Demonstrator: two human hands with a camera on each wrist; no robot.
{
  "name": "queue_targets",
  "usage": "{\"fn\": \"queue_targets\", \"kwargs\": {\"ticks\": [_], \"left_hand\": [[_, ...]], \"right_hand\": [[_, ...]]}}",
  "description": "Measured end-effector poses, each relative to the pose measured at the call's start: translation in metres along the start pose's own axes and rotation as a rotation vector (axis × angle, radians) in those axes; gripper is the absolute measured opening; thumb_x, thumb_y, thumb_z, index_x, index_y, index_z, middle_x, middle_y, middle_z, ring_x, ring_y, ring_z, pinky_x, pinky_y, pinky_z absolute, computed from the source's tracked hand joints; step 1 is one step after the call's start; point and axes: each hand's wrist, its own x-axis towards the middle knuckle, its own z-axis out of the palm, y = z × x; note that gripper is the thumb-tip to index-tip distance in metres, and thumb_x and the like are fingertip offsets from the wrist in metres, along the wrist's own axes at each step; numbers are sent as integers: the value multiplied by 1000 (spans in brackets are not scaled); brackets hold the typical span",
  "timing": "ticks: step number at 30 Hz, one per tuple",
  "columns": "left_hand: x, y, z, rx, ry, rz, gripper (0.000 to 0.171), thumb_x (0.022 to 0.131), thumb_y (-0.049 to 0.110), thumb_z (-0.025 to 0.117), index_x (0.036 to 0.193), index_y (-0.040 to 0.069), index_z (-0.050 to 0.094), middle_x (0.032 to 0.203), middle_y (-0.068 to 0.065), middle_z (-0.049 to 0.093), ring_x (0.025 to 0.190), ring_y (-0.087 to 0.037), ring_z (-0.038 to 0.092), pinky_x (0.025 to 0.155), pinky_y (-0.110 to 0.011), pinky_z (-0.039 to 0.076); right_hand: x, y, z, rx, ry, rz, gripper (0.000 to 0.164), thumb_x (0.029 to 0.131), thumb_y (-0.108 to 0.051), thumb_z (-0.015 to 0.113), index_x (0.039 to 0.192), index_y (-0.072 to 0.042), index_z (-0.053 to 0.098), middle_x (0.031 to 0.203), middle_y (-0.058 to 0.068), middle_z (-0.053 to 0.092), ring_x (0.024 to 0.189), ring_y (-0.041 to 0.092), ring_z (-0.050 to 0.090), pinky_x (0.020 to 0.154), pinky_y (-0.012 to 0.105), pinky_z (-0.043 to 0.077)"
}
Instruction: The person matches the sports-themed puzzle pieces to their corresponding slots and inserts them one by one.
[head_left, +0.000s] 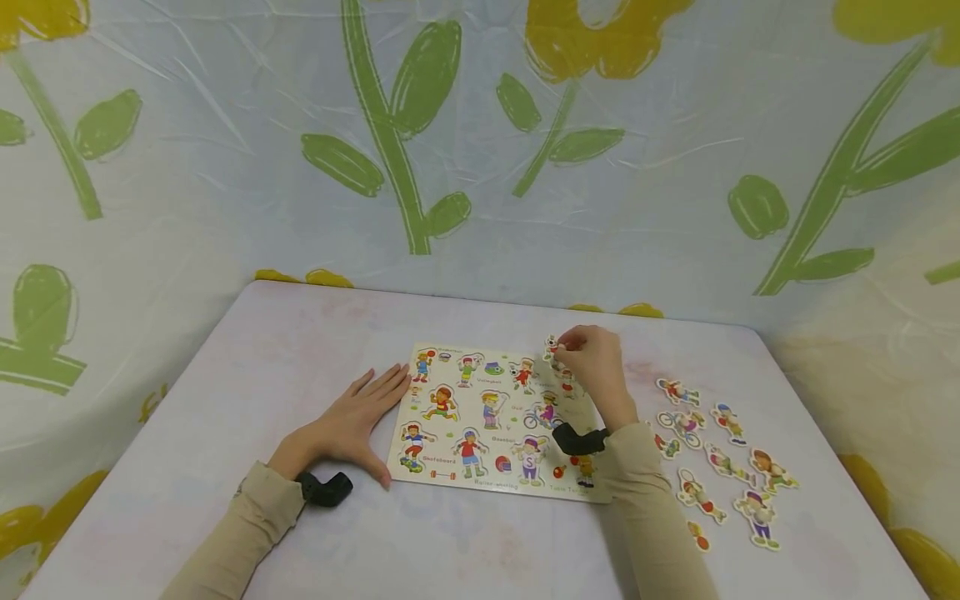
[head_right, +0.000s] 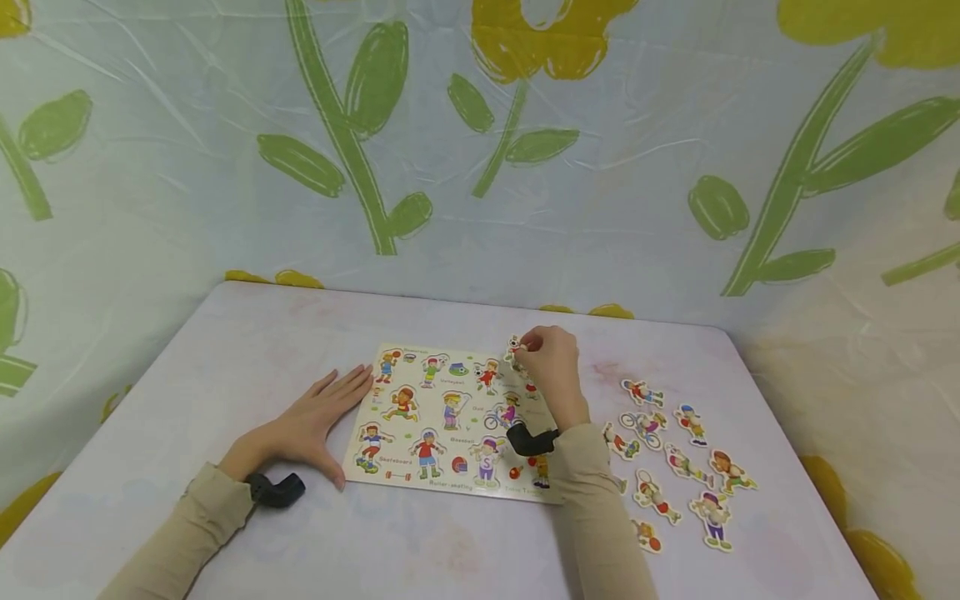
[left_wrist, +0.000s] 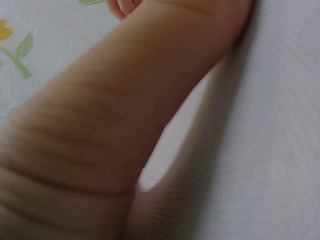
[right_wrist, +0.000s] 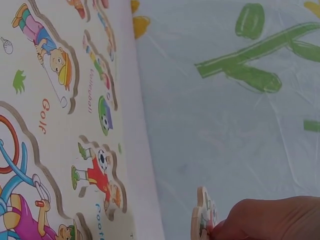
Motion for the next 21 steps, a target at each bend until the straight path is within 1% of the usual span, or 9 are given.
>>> {"fn": "queue_targets", "kwargs": {"ticks": [2,4,8,10,11,15,18,21], "left_hand": [[0,1,0,1,-6,-1,151,48,93,66,158,1,16,165,-15,9,152,-33,7,120,-56,6],[0,1,-1,9,-11,-4,152,48,94,65,158,1,16,166,-14,8,152,-32,6,120,-54,5],[0,1,-2,10,-15,-3,151,49,94,64,158,1,16,166,-14,8,152,-32,6,120,-54,5],[0,1,-2,3,-13,0,151,50,93,65,158,0,16,166,-14,8,152,-32,6,120,-55,5],[0,1,-3,-3,-12,1,150,50,93,65,157,0,16,165,-15,9,152,-33,7,120,-55,5],[0,2,-3,-6,-9,3,150,50,93,66,157,0,16,165,-15,9,152,-33,7,120,-55,6],[0,2,-4,-3,-6,4,150,49,93,65,157,0,17,165,-15,10,152,-33,8,120,-55,6],[0,2,-3,3,-3,3,151,49,94,64,157,0,17,165,-15,10,152,-33,8,119,-56,6]], "right_hand": [[-1,-1,2,16,-3,-14,13,84,-4,70,94,3,74,83,17,68,70,29,62,60,39,53],[-1,-2,5,25,-8,-27,13,83,-3,70,94,2,74,84,17,68,71,28,63,60,37,53],[0,-4,11,55,-45,-28,13,84,-3,70,96,2,74,84,16,67,66,26,62,49,35,52],[1,-4,15,49,-58,-42,13,85,-3,70,96,1,74,84,15,67,67,26,63,49,35,52],[1,-4,16,48,-63,-48,12,85,-3,70,96,1,74,84,15,67,67,26,63,49,37,53],[1,-5,23,20,-73,-81,10,82,-2,72,92,1,74,84,15,68,75,28,64,66,40,55],[1,-4,28,24,-88,-83,10,81,-1,73,91,1,74,85,14,67,76,28,64,69,42,55],[1,-3,31,28,-105,-89,11,81,-1,73,92,1,74,85,13,65,77,27,62,69,40,54]]}}
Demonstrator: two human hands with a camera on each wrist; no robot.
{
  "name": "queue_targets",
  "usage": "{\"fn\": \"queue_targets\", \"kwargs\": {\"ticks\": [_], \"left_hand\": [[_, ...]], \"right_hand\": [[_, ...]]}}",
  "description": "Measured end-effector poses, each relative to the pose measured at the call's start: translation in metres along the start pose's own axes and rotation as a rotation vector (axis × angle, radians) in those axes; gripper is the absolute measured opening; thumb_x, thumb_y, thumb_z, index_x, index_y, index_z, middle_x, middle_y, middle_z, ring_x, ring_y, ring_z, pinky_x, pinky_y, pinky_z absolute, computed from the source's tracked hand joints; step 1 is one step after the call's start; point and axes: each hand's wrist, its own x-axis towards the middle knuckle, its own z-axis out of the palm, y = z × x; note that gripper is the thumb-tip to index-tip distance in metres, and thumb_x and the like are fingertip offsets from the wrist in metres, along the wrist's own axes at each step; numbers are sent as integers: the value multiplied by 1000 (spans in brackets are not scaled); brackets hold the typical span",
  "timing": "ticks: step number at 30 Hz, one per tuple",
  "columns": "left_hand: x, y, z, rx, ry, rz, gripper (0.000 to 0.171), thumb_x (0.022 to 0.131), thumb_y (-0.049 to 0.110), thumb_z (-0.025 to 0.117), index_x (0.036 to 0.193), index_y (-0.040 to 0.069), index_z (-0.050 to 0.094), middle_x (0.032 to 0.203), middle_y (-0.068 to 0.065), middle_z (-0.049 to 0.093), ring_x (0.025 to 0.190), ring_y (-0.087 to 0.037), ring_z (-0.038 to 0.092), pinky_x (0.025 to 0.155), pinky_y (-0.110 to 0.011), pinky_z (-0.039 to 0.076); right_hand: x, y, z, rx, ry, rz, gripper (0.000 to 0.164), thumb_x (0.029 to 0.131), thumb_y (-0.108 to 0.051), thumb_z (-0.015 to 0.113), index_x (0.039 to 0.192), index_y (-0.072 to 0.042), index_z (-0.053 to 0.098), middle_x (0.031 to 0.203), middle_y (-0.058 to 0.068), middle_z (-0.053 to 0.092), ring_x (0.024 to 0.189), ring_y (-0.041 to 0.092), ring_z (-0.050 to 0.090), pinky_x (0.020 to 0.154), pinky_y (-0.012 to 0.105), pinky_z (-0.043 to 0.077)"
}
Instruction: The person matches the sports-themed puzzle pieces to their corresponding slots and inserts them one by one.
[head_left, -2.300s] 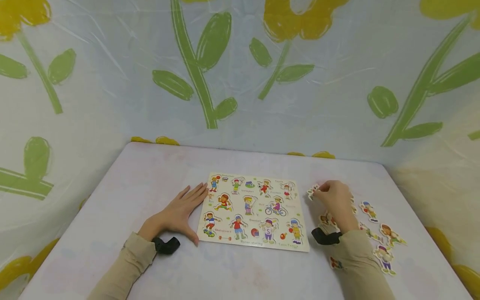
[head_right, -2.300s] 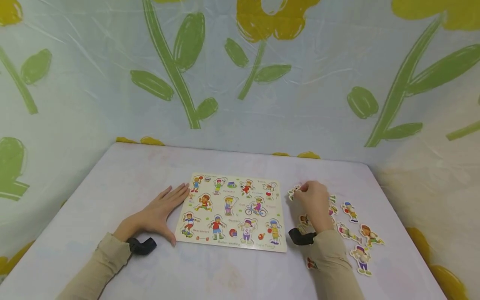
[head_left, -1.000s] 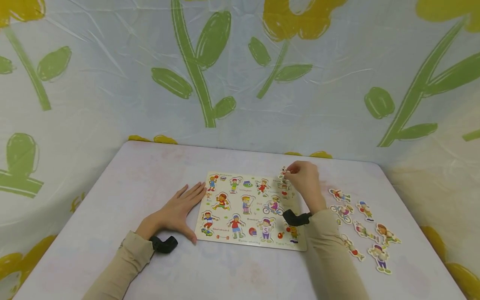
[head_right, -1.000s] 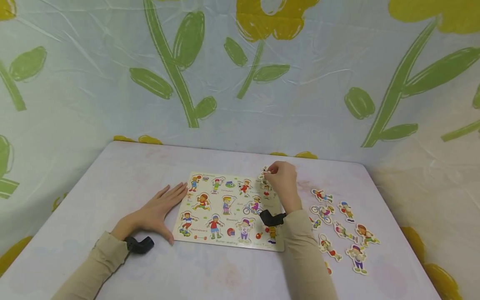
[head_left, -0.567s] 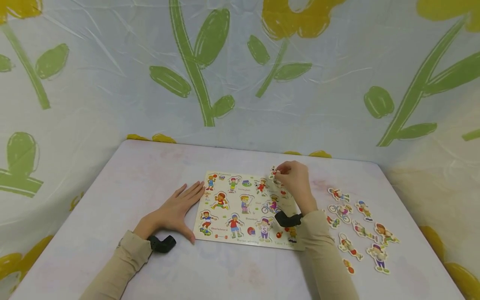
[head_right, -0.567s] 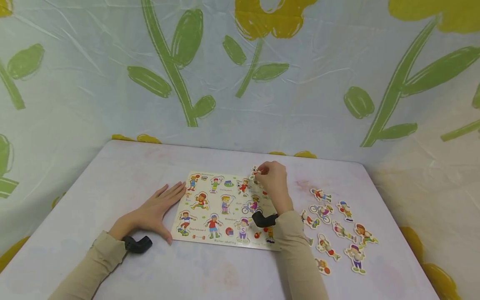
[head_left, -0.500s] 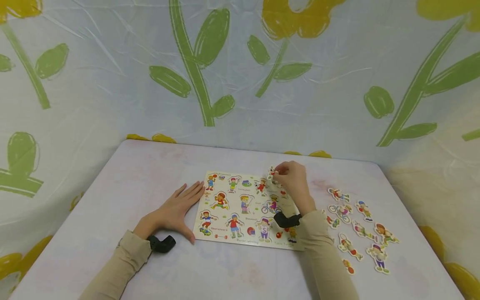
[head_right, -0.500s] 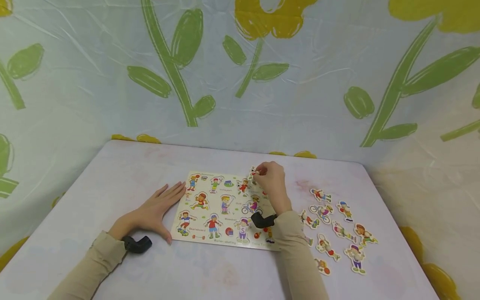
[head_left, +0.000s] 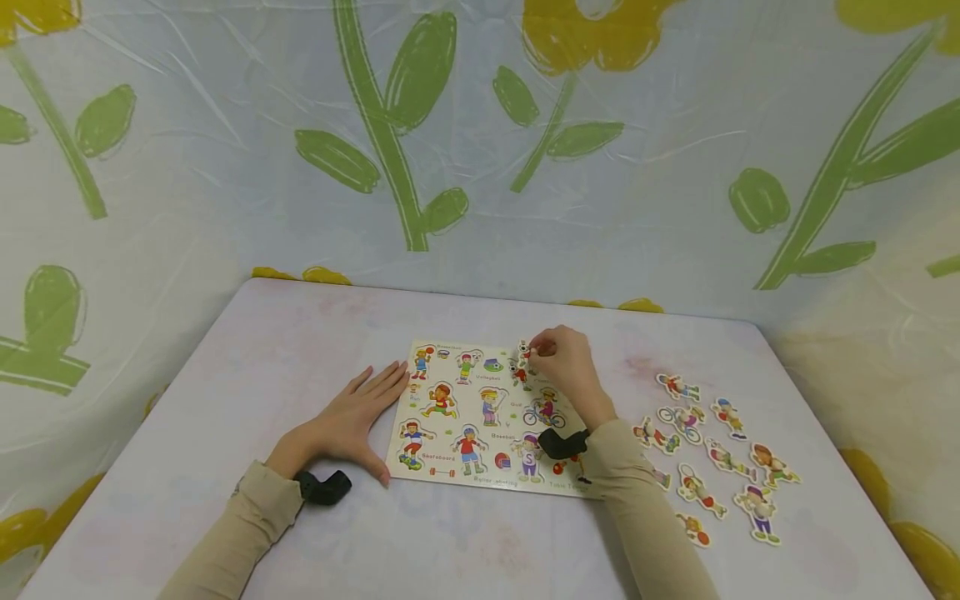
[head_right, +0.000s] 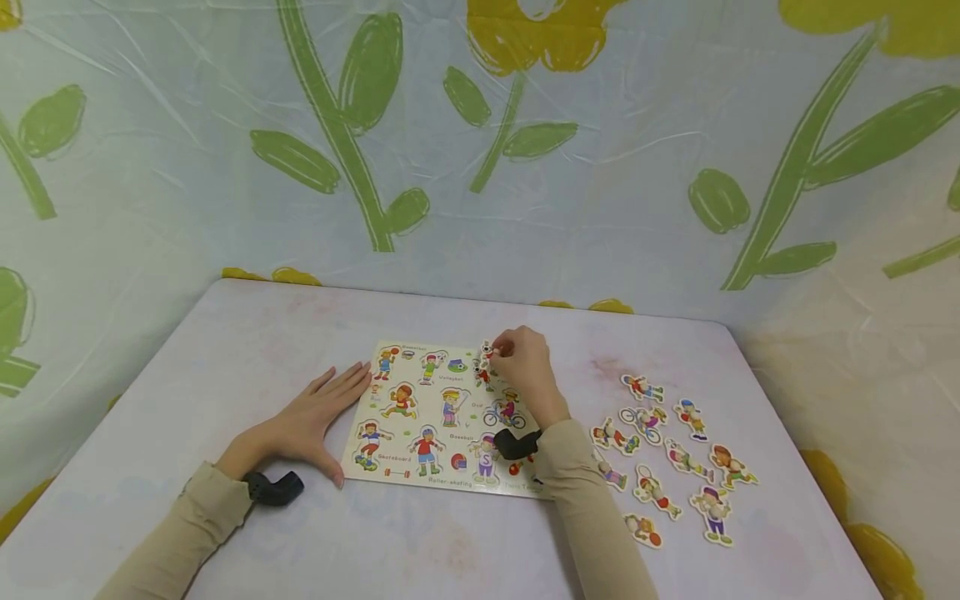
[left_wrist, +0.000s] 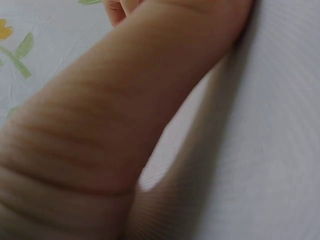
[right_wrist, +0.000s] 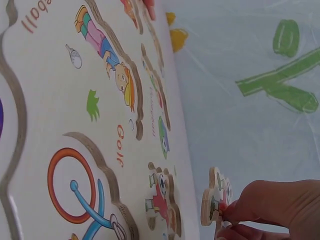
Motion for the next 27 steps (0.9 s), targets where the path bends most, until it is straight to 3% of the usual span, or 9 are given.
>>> {"fn": "queue_targets", "kwargs": {"ticks": [15,27], "left_hand": [[-1,-1,2,12,-2,-11,152,48,96,61,158,1,17,166,-13,9,152,-31,7,120,-55,6],[0,-1,0,5,-19,-14,152,48,95,63,158,1,15,166,-13,7,152,-31,6,120,-54,5]], "right_hand": [[1,9,12,-23,-124,-4,11,82,-2,72,93,-1,75,84,10,62,75,23,57,67,37,50],[-1,15,16,3,-146,-20,8,84,-6,73,91,-3,74,82,8,59,70,21,53,60,34,47]]}}
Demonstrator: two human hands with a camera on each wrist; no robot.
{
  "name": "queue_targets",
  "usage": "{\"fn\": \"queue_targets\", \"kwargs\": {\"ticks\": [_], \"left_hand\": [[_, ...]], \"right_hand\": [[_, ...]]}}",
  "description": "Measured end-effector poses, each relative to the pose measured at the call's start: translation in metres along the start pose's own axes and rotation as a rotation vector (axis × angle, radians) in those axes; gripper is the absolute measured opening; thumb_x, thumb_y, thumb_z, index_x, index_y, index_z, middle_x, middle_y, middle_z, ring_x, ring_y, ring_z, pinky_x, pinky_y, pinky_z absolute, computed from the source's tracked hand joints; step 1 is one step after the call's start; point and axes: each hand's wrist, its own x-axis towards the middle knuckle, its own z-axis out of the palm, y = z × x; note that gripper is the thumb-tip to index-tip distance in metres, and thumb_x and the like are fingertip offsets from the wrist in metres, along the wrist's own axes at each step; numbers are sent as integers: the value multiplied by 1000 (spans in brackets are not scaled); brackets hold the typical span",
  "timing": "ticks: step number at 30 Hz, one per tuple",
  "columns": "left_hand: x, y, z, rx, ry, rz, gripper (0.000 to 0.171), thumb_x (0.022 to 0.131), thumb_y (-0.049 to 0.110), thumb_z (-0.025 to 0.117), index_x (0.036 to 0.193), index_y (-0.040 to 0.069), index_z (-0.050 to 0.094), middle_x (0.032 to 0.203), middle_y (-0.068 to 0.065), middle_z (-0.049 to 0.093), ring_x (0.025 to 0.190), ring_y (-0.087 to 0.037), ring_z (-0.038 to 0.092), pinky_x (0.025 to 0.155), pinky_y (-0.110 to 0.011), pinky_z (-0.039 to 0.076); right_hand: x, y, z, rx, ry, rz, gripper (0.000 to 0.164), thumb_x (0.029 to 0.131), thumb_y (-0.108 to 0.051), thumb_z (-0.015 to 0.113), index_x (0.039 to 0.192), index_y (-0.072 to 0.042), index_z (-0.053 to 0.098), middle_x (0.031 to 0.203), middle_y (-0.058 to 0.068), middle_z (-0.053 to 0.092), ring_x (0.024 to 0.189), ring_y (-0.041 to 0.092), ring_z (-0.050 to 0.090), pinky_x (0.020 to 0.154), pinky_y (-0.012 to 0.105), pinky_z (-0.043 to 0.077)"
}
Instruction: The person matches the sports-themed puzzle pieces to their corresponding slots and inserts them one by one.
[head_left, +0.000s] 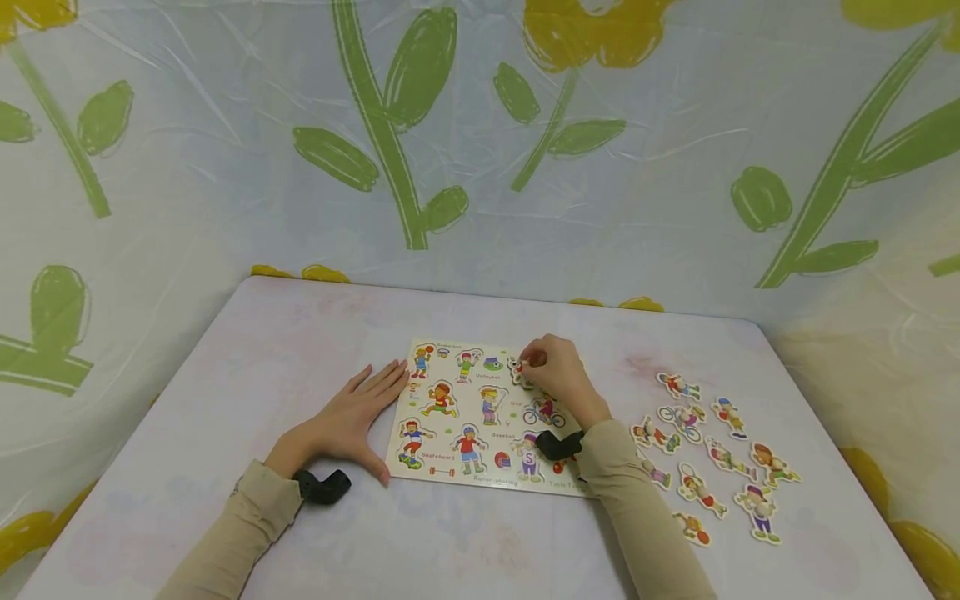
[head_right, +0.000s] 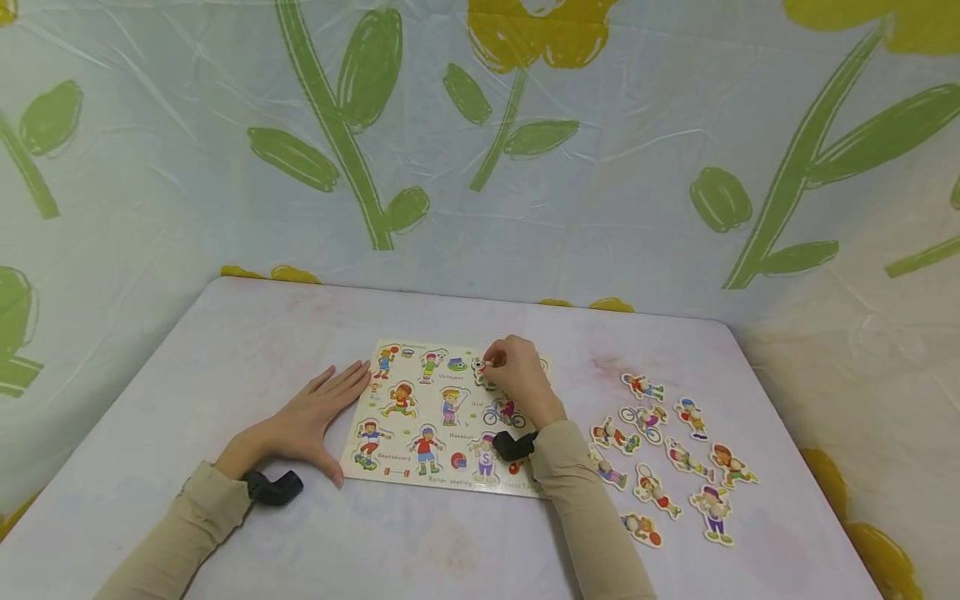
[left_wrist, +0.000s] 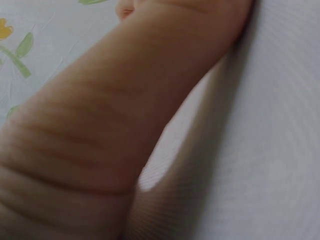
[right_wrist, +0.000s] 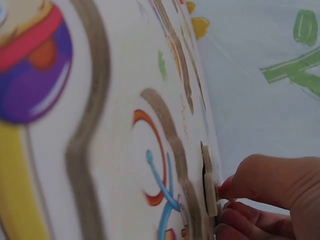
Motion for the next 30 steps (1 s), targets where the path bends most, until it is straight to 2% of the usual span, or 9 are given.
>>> {"fn": "queue_targets", "kwargs": {"ticks": [11,17,24,30], "left_hand": [[-1,-2,2,8,3,3,153,48,96,61,158,3,14,166,-12,5,152,-29,4,120,-53,4],[0,-2,3,5,18,9,153,47,95,64,158,1,16,166,-14,7,152,-32,6,119,-56,6],[0,-2,3,10,6,-2,152,48,96,61,158,3,14,166,-12,6,152,-30,5,120,-53,4],[1,-3,4,5,1,-5,153,48,96,61,159,3,13,166,-11,4,152,-29,3,120,-53,4]], "right_hand": [[-2,8,4,100,-31,5,9,85,-7,75,92,-3,71,82,6,63,70,19,57,63,33,50],[-2,12,7,116,3,-15,9,83,-6,75,92,-3,71,79,6,62,68,19,55,61,32,48],[-3,21,11,159,42,-26,9,83,-5,75,92,-6,72,79,4,61,68,19,54,60,30,46],[-3,23,9,185,3,-8,10,87,-9,73,97,-6,71,82,5,62,70,20,54,61,30,47]]}}
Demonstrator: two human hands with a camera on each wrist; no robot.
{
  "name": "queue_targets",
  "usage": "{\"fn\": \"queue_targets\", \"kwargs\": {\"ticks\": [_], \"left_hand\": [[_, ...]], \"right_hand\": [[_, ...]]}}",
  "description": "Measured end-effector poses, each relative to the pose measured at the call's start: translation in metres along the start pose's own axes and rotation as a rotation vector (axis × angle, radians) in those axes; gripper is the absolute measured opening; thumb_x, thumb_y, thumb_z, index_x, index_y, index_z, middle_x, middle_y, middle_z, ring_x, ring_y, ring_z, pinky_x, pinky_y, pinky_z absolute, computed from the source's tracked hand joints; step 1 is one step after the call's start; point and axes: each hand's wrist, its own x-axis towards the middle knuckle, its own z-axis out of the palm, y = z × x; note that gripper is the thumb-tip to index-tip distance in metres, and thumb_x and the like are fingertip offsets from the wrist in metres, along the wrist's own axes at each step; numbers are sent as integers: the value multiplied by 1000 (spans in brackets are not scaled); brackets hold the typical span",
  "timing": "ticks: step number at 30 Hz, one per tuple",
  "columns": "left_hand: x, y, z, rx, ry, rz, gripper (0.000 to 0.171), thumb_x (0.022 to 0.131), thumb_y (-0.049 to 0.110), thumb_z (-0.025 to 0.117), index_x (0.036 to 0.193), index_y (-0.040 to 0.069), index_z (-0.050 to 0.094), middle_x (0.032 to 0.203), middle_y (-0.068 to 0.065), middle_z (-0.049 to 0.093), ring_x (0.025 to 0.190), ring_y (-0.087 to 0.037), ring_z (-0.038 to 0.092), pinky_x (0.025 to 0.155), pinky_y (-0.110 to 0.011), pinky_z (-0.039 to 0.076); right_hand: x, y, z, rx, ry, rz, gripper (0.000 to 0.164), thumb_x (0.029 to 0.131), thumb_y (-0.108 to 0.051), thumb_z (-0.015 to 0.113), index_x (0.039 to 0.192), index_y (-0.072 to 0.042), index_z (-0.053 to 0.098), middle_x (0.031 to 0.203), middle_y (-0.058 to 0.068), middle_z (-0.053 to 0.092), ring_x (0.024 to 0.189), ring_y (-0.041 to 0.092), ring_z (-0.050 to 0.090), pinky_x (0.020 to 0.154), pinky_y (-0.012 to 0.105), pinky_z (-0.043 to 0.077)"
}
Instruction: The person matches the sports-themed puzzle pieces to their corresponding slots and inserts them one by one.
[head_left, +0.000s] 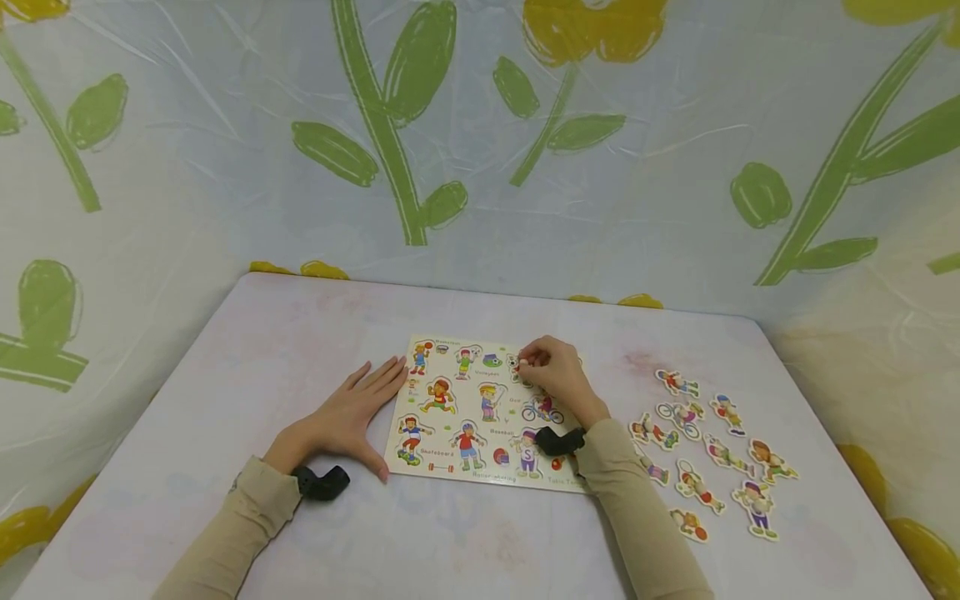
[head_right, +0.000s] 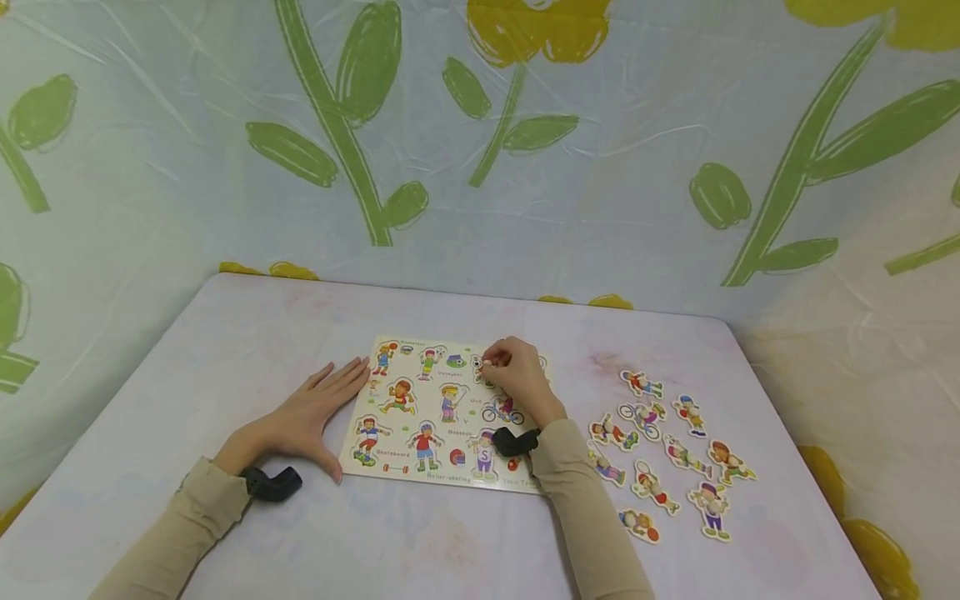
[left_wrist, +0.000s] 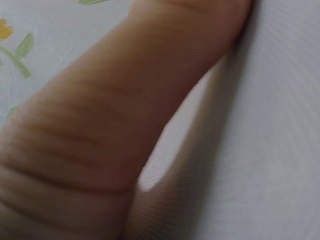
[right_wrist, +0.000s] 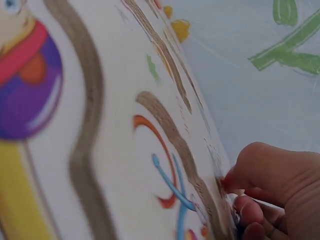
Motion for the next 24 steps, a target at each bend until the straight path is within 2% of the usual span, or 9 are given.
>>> {"fn": "queue_targets", "kwargs": {"ticks": [10,17,24], "left_hand": [[1,0,1,-2,10,12,152,48,96,62,158,2,13,166,-12,7,152,-30,5,120,-53,3],[1,-1,0,-9,1,8,152,48,95,62,159,2,13,166,-12,5,152,-29,3,120,-53,2],[0,2,-2,-22,1,14,152,49,93,65,158,0,14,166,-14,7,152,-32,5,120,-54,3]], "right_hand": [[1,-20,-22,-61,-166,70,21,97,-19,65,110,-3,70,99,11,67,85,24,64,70,36,55],[-1,-10,-42,-98,-131,35,20,96,-15,65,108,0,71,100,15,69,84,28,65,66,35,55],[-7,5,-70,-179,-89,57,19,95,-16,66,105,-1,72,98,15,69,88,29,63,66,34,51]]}}
